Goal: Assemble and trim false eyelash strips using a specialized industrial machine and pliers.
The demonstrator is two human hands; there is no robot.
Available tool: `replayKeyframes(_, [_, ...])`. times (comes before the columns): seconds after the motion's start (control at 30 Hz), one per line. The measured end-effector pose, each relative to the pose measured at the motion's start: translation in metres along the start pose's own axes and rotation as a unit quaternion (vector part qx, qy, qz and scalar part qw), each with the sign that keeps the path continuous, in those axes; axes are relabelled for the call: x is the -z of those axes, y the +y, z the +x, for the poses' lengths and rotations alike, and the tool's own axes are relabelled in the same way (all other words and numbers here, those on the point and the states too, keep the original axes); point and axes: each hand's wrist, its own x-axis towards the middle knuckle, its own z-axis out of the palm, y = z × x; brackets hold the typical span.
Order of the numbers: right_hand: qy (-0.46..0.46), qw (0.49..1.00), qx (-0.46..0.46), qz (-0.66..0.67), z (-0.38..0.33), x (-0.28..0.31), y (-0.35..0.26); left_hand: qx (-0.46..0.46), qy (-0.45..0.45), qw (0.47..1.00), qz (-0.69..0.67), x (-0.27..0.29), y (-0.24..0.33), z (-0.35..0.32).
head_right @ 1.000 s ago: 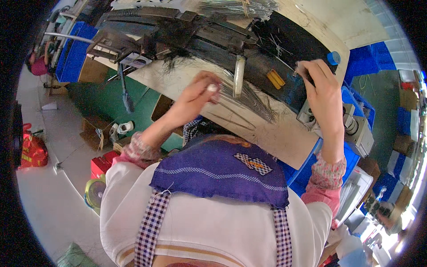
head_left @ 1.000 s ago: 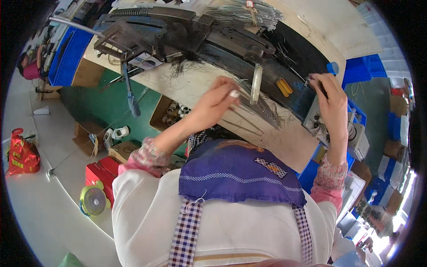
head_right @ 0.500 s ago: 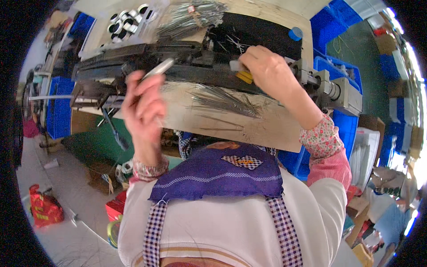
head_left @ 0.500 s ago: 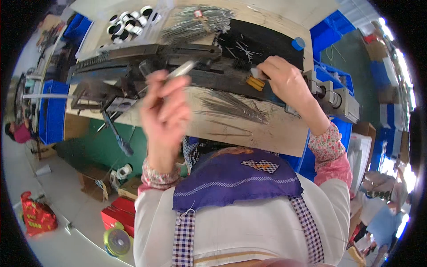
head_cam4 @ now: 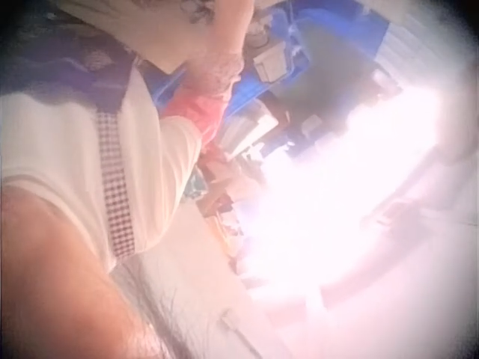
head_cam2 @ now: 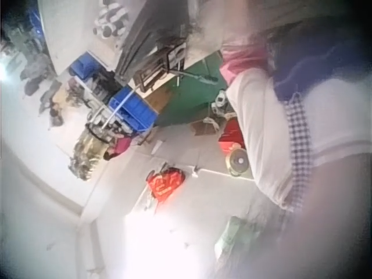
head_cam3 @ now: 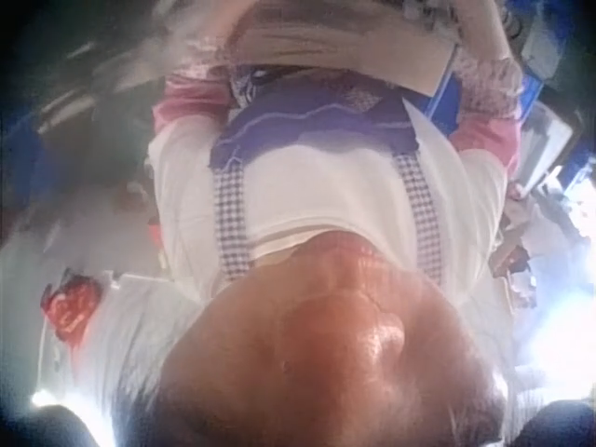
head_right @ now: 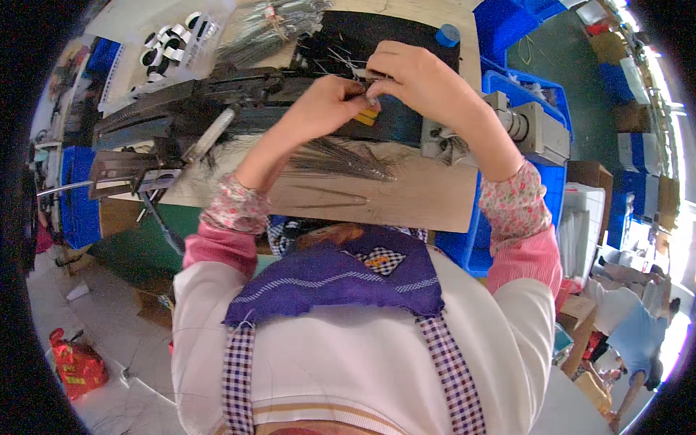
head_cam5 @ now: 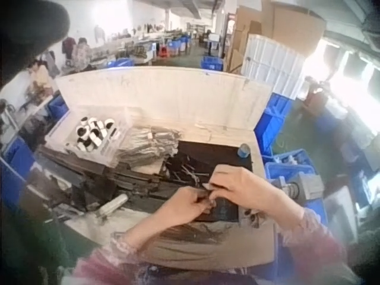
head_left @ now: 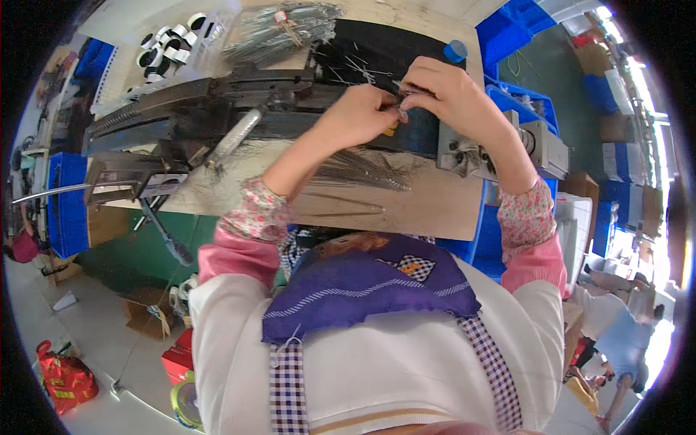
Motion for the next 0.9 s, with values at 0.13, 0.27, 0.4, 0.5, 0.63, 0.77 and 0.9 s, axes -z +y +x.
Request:
replayKeyframes(0.13, [0.044, 0.997, 0.053, -0.042, 0.007, -0.018, -0.002, -0.020, 0.066, 0.930, 0.362, 0.023, 0.021, -0.013])
replayKeyframes(0.27, [0.108, 0.985, 0.128, -0.043, 0.029, -0.040, -0.006, -0.180, 0.161, 0.798, 0.553, 0.059, 0.031, -0.046])
replayKeyframes(0.4, [0.110, 0.987, 0.068, 0.091, 0.039, -0.040, -0.013, -0.261, 0.319, 0.767, 0.492, 0.064, 0.018, -0.070])
replayKeyframes(0.5, [0.127, 0.988, 0.058, 0.066, 0.048, -0.058, -0.008, -0.085, 0.382, 0.899, 0.195, 0.000, 0.000, -0.111])
replayKeyframes(0.63, [0.099, 0.990, 0.053, 0.080, 0.051, -0.068, -0.005, 0.076, 0.095, 0.600, -0.791, 0.010, -0.023, -0.117])
replayKeyframes(0.77, [0.100, 0.991, 0.062, 0.060, 0.052, -0.069, -0.001, 0.072, 0.037, 0.526, -0.847, 0.049, 0.030, -0.100])
replayKeyframes(0.9, [0.103, 0.990, 0.058, 0.077, 0.057, -0.069, -0.012, 0.149, 0.273, 0.930, -0.198, -0.015, -0.019, -0.103])
